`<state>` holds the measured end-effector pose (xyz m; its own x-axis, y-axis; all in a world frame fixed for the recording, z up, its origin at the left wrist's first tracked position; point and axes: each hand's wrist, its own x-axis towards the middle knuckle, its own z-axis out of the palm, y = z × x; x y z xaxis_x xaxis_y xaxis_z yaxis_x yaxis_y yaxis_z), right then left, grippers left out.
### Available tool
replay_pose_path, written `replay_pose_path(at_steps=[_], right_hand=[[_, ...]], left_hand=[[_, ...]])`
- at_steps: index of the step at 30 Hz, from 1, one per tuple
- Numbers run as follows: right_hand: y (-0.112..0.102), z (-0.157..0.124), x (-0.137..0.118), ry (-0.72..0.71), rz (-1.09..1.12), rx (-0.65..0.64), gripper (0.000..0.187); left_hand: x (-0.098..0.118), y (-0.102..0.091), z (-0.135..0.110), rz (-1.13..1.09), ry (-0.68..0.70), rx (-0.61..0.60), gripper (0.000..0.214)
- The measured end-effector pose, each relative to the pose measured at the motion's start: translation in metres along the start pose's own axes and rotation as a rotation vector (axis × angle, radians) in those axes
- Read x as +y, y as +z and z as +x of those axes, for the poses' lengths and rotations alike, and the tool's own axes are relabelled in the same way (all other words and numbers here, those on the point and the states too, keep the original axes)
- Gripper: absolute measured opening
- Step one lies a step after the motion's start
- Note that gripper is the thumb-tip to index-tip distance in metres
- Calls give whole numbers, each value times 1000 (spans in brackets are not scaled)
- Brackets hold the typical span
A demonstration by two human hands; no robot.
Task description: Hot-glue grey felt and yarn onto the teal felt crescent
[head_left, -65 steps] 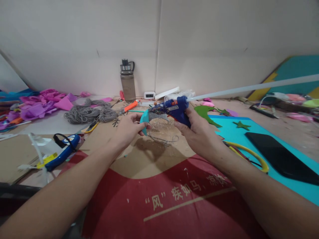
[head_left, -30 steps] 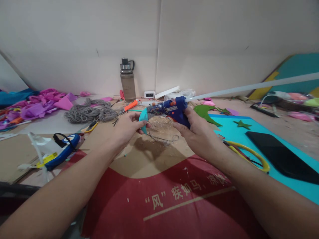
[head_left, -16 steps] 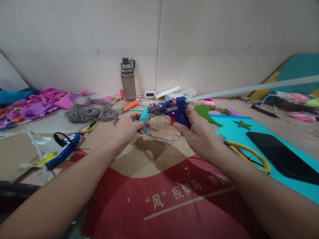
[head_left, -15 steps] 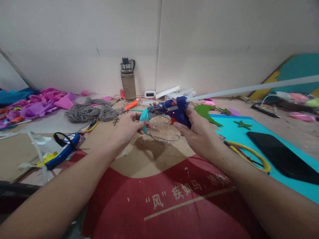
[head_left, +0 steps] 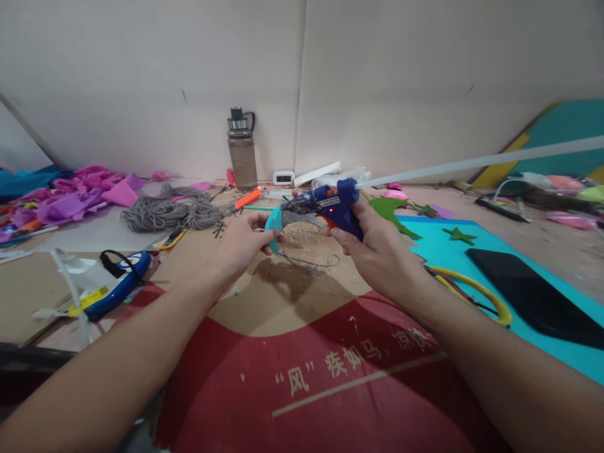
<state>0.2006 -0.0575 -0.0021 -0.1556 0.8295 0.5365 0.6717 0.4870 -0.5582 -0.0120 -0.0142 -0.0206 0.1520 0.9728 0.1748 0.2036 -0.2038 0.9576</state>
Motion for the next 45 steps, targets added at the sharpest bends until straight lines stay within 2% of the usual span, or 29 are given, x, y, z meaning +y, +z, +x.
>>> replay_pose_path(at_steps=[11,17,22,29,36,45], right_hand=[[1,1,2,-16,10,10,42],[0,1,3,54,-68,2,44],[0,1,4,50,-74,12,44],[0,1,3,21,-67,39,39],[-1,1,4,13,-71,38,39],[-1,2,2,27,-90,39,43]], left_hand=[[9,1,-5,103,47,2,19],[12,2,-8,142,57,11,22],[14,3,-9,164,48,18,23],[8,2,-5,110,50,-26,20],[7,2,-4,56,11,-20,20],[12,3,-8,132,50,-12,25]])
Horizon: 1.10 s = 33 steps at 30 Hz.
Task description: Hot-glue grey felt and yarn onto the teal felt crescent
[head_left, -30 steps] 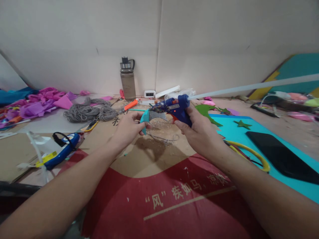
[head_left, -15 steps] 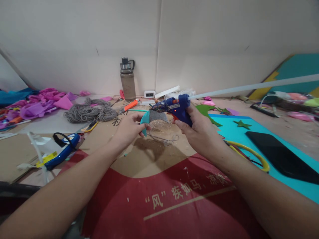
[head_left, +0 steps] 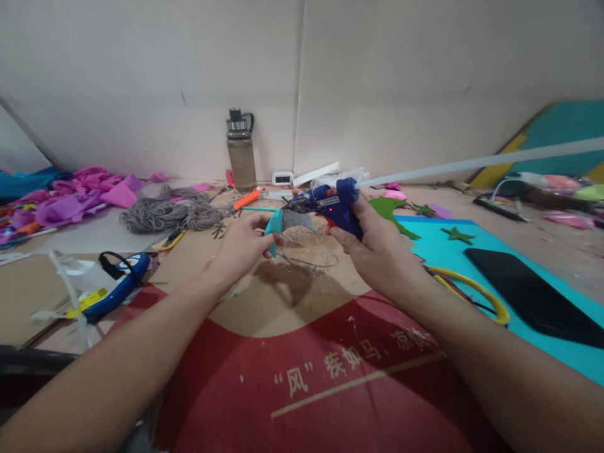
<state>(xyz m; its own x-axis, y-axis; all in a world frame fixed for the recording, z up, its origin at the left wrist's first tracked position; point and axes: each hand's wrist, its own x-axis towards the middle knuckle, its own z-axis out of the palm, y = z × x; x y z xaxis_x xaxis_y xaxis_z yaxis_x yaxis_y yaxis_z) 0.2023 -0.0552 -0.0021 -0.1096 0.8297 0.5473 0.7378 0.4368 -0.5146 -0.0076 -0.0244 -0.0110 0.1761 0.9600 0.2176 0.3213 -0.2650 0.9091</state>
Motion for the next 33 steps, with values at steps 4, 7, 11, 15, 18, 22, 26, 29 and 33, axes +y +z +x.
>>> replay_pose_path(at_steps=[4,7,11,15,18,22,26,29,33], right_hand=[[0,0,2,-11,-3,18,36],[-1,0,3,-22,5,16,36],[0,0,2,-1,-12,-6,42],[0,0,-1,13,-44,-6,44],[0,0,-2,21,-40,0,44],[-1,-1,-2,25,-24,11,39],[-1,0,-2,22,-14,7,39],[-1,0,-2,14,-50,-3,41],[-1,0,-3,26,-78,-11,41]], left_hand=[[-1,0,1,-19,-16,-16,24],[-4,-1,3,-39,-36,-20,23],[-6,-1,4,-56,-33,-12,24],[-3,-1,2,-37,-21,-6,26],[-1,0,1,-19,-22,9,26],[-3,0,2,-28,-19,-10,25],[-7,-1,4,-55,-28,-20,24],[-6,-1,4,-58,-24,-18,24],[-2,0,2,-23,-36,5,23]])
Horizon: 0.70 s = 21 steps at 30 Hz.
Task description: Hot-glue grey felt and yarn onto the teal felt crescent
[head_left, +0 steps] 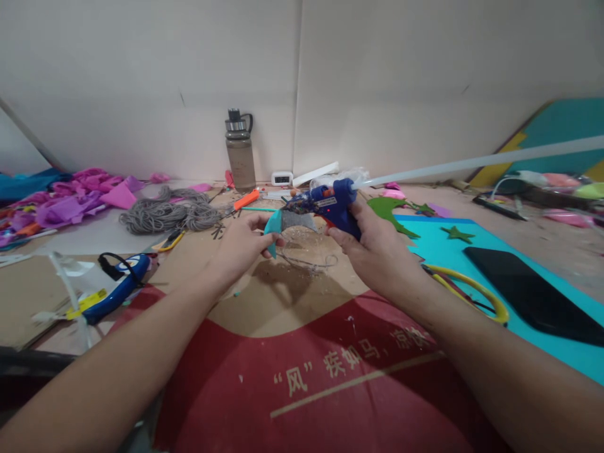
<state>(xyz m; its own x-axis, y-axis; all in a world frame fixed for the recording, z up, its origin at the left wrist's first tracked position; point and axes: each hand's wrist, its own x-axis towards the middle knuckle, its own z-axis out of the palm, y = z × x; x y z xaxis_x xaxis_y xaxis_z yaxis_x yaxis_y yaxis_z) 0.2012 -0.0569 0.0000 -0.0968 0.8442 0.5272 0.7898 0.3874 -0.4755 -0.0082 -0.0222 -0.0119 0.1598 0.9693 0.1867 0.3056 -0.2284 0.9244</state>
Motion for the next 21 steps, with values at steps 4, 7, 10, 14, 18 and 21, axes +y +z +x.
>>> replay_pose_path(at_steps=[4,7,10,14,18,21], right_hand=[[1,0,1,0,9,5,44],[1,0,2,-14,30,21,42],[0,0,3,-10,30,33,39],[0,0,3,-1,20,13,40],[1,0,3,-3,21,5,44],[1,1,4,-22,32,6,45]], left_hand=[[3,1,-1,31,-3,13,24],[2,2,-1,22,2,6,25],[-2,1,0,11,2,6,25],[-4,1,2,8,7,5,26],[-2,2,0,41,31,21,25],[-2,2,0,103,25,69,26]])
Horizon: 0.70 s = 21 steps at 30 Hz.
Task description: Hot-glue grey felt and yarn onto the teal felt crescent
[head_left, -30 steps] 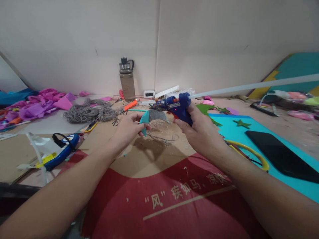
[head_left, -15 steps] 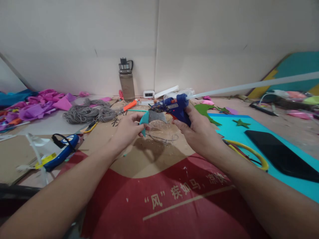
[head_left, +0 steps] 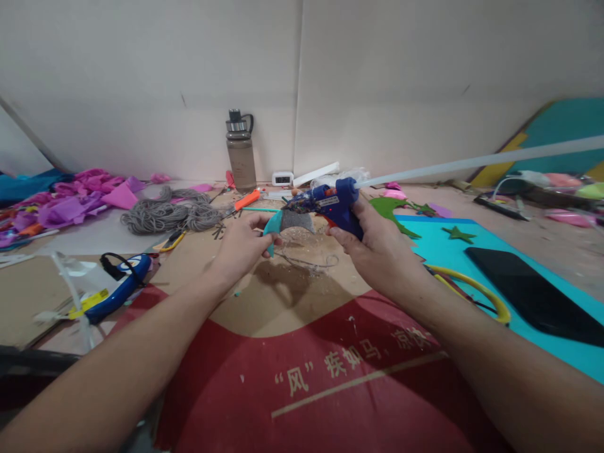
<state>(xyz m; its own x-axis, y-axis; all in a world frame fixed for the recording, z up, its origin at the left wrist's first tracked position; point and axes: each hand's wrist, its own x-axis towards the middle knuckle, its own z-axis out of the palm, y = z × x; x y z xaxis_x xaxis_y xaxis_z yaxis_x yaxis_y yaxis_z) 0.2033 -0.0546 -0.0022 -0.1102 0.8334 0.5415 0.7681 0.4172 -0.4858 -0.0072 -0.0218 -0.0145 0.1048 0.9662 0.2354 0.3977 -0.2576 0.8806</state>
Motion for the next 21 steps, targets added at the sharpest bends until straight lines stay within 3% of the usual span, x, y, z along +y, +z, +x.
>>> replay_pose_path(at_steps=[4,10,21], right_hand=[[-2,0,-1,-9,2,-4,44],[-5,-3,-3,-28,96,-21,39],[-12,-2,-9,-9,138,-39,31]], left_hand=[[-9,-5,5,231,78,117,28],[-21,-19,14,679,403,292,18],[-18,-18,9,783,571,326,20]])
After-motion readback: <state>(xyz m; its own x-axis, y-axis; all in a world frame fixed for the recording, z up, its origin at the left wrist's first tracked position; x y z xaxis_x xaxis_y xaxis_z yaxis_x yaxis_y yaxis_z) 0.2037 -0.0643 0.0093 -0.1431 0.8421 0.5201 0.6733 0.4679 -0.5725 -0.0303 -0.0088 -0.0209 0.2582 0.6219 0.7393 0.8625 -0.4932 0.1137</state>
